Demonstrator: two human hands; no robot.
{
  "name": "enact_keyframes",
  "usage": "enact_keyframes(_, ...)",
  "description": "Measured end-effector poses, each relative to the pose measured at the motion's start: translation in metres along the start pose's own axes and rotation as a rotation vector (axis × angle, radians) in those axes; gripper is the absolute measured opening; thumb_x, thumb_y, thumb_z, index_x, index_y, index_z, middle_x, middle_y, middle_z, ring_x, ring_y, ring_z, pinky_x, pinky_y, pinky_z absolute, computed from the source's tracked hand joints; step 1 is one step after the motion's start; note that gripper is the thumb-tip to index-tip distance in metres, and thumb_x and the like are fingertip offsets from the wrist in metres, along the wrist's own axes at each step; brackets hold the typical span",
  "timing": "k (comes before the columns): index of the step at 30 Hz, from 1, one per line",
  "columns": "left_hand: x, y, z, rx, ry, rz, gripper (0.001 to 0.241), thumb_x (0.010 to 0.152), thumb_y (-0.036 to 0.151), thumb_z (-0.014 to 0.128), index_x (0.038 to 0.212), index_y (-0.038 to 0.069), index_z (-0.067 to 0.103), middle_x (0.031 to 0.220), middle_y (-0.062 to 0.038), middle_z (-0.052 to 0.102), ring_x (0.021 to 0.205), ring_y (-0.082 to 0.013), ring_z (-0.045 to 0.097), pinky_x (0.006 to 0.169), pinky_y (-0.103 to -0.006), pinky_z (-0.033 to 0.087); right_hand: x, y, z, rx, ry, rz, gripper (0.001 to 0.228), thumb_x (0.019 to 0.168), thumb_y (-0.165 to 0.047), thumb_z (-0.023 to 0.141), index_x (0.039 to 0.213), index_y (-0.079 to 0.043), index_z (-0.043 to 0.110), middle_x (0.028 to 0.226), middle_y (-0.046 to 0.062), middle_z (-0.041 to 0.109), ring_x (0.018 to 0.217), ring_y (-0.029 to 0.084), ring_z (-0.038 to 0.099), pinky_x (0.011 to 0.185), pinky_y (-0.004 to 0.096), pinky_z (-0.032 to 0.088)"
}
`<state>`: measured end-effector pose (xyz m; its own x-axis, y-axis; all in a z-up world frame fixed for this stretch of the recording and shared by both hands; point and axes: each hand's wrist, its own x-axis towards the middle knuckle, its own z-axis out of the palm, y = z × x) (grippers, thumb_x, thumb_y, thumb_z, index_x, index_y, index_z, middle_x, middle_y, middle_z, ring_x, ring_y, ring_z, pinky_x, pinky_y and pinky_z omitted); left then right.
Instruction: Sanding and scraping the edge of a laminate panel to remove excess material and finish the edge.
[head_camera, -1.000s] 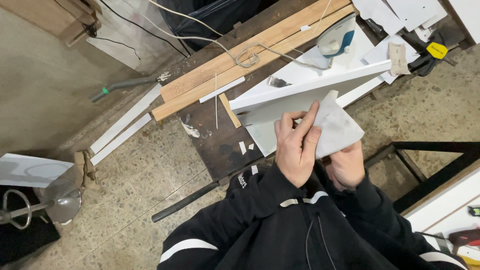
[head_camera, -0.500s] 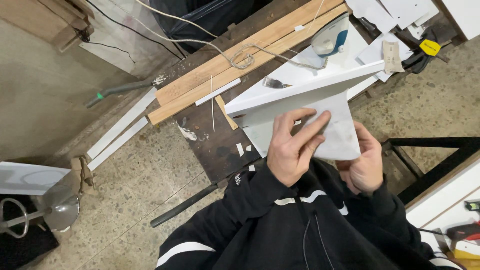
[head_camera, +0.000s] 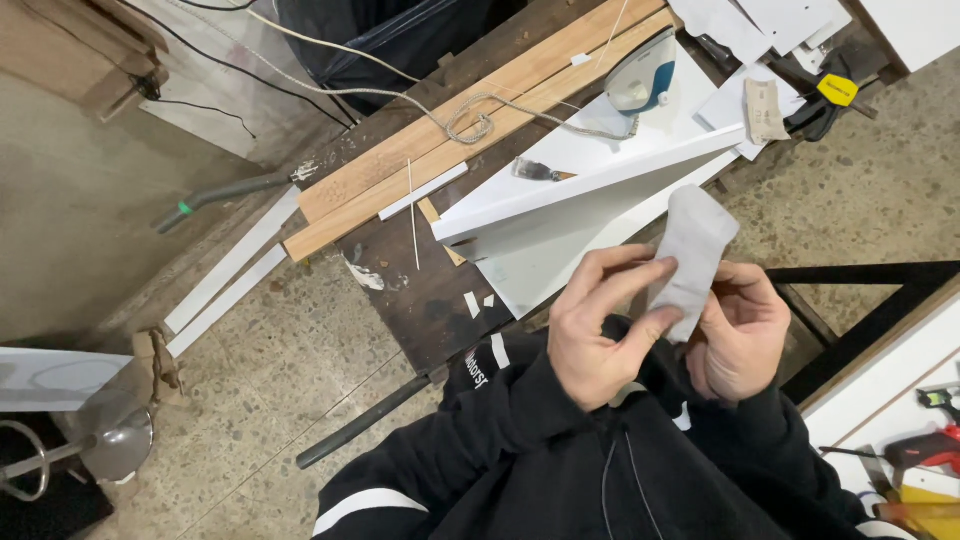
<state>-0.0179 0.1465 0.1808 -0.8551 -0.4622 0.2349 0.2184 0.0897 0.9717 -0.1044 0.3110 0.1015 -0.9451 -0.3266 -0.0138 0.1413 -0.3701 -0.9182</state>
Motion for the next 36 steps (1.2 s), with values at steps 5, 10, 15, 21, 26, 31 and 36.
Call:
enact_keyframes(5, 0.002, 0.0, 0.002, 0.046, 0.015, -0.014, 0.045, 0.088, 0.011, 0.085, 0.129, 0.009, 0.068, 0.128, -0.011, 0.065, 0.11, -0.0205, 0.072, 0.097, -0.0314, 0.063, -0.009, -0.005, -0.001, -0.058, -0.02, -0.093, 0.02, 0.103, 0.001, 0.071, 0.122, 0.005, 0.066, 0.12, 0.014, 0.071, 0.107, 0.016, 0.069, 0.101, 0.029, 0.057)
enact_keyframes(10, 0.013, 0.009, -0.001, -0.021, -0.007, -0.102, 0.063, 0.086, 0.008, 0.077, 0.145, 0.005, 0.057, 0.134, -0.011, 0.067, 0.124, -0.023, 0.07, 0.105, -0.035, 0.059, -0.016, -0.023, 0.001, -0.217, -0.096, -0.152, 0.025, 0.106, 0.0, 0.066, 0.13, 0.009, 0.067, 0.124, 0.016, 0.07, 0.111, 0.016, 0.068, 0.104, 0.028, 0.055)
enact_keyframes(15, 0.004, -0.025, 0.005, -0.043, -0.063, -0.146, 0.059, 0.084, 0.004, 0.077, 0.141, 0.001, 0.059, 0.129, -0.012, 0.07, 0.121, -0.02, 0.073, 0.108, -0.0344, 0.062, -0.037, -0.031, 0.0, -0.5, -0.093, -0.226, 0.019, 0.1, -0.009, 0.072, 0.112, 0.005, 0.066, 0.12, 0.014, 0.069, 0.1, 0.016, 0.068, 0.088, 0.025, 0.056)
enact_keyframes(21, 0.007, -0.04, -0.002, -0.707, -0.126, -0.334, 0.065, 0.088, -0.001, 0.072, 0.147, -0.003, 0.044, 0.137, -0.013, 0.058, 0.128, -0.0205, 0.061, 0.111, -0.0389, 0.055, -0.022, -0.011, -0.016, -0.338, -0.111, 0.232, 0.038, 0.083, -0.005, 0.072, 0.118, 0.006, 0.06, 0.114, 0.014, 0.065, 0.097, 0.018, 0.064, 0.089, 0.029, 0.056)
enact_keyframes(26, 0.001, -0.057, 0.002, -0.655, -0.226, -0.358, 0.067, 0.087, 0.001, 0.073, 0.148, -0.004, 0.045, 0.135, -0.012, 0.057, 0.128, -0.0197, 0.058, 0.109, -0.038, 0.055, -0.014, -0.036, 0.015, -0.294, -0.249, 0.033, 0.064, 0.083, -0.009, 0.076, 0.141, -0.001, 0.049, 0.13, 0.008, 0.063, 0.117, 0.013, 0.065, 0.1, 0.027, 0.053)
enact_keyframes(31, 0.003, -0.047, -0.006, -0.262, -0.201, -0.221, 0.068, 0.088, 0.004, 0.074, 0.15, -0.006, 0.048, 0.132, -0.008, 0.053, 0.122, -0.0194, 0.061, 0.103, -0.0349, 0.059, -0.016, -0.027, 0.02, -0.435, -0.192, 0.049, 0.052, 0.096, -0.008, 0.072, 0.141, 0.0, 0.048, 0.122, 0.011, 0.067, 0.11, 0.014, 0.066, 0.094, 0.028, 0.055)
enact_keyframes(36, -0.012, -0.074, -0.01, -0.46, -0.191, -0.267, 0.065, 0.095, 0.005, 0.074, 0.155, -0.003, 0.049, 0.128, -0.007, 0.051, 0.129, -0.019, 0.061, 0.115, -0.0355, 0.055, -0.015, -0.018, 0.018, -0.47, -0.152, 0.033, 0.049, 0.096, -0.011, 0.073, 0.139, 0.0, 0.053, 0.121, 0.012, 0.068, 0.107, 0.015, 0.068, 0.09, 0.027, 0.057)
